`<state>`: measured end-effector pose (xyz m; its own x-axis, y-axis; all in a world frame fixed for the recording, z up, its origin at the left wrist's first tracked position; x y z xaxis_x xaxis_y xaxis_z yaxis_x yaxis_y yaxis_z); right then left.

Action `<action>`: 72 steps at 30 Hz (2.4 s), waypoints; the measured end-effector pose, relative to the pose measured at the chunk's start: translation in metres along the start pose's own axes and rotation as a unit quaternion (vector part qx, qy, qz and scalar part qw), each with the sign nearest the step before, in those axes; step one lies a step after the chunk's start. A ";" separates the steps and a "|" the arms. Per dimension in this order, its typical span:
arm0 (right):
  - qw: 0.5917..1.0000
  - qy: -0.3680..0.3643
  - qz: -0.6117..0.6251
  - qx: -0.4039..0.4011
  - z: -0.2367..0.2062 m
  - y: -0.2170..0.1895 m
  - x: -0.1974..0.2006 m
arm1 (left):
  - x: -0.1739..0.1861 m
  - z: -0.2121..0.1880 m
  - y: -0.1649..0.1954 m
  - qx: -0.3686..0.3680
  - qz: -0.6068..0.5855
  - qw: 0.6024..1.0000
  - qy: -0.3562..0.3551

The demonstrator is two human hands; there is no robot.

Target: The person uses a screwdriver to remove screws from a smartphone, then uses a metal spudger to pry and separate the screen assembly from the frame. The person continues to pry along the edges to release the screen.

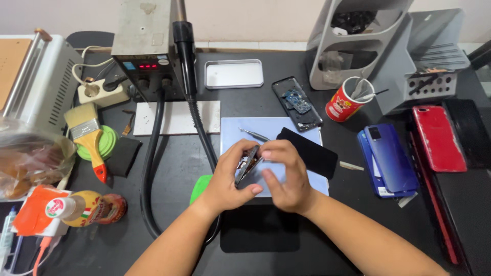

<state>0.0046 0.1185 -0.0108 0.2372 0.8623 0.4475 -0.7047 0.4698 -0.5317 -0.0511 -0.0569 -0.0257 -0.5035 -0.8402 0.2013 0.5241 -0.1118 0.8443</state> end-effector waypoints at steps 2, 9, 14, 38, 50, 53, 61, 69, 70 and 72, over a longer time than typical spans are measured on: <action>0.998 0.003 -0.026 0.048 -0.004 0.004 -0.009 | 0.004 0.003 0.003 -0.013 0.000 1.000 0.022; 0.986 0.013 -0.052 0.159 -0.011 0.012 -0.026 | 0.010 0.007 0.015 0.030 -0.029 0.999 0.016; 0.987 -0.005 -0.032 0.158 -0.011 0.020 -0.024 | 0.007 0.003 0.007 -0.018 0.009 1.000 0.007; 0.989 -0.009 -0.021 0.145 -0.001 -0.016 -0.008 | -0.001 -0.015 0.002 -0.017 -0.040 0.999 -0.011; 0.995 -0.041 -0.048 0.076 0.019 -0.047 0.003 | -0.011 -0.018 0.006 -0.005 -0.163 0.987 -0.010; 0.995 -0.039 -0.037 0.082 0.018 -0.045 0.001 | -0.015 -0.017 0.008 0.008 -0.186 0.982 -0.014; 0.997 -0.066 0.015 0.041 0.004 -0.036 0.003 | -0.018 -0.012 0.013 0.002 -0.162 0.987 -0.020; 0.996 -0.078 0.031 0.020 0.001 -0.031 0.004 | -0.019 -0.010 0.010 0.007 -0.142 0.990 -0.016; 0.997 -0.076 0.029 0.017 0.001 -0.031 0.005 | -0.020 -0.008 0.010 -0.002 -0.135 0.991 -0.012; 0.996 -0.016 -0.064 0.053 0.001 -0.033 0.006 | -0.020 -0.006 0.009 -0.010 -0.144 0.989 -0.002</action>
<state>0.0285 0.1078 0.0096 0.3095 0.7890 0.5307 -0.7373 0.5515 -0.3901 -0.0326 -0.0444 -0.0252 -0.6366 -0.7698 -0.0452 0.3717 -0.3578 0.8566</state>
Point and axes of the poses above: each hand's wrist, its own z-axis towards the middle knuckle, its own x-axis out of the back of the hand, y = z × x, the point moved 2 cm from there along z, towards the middle knuckle
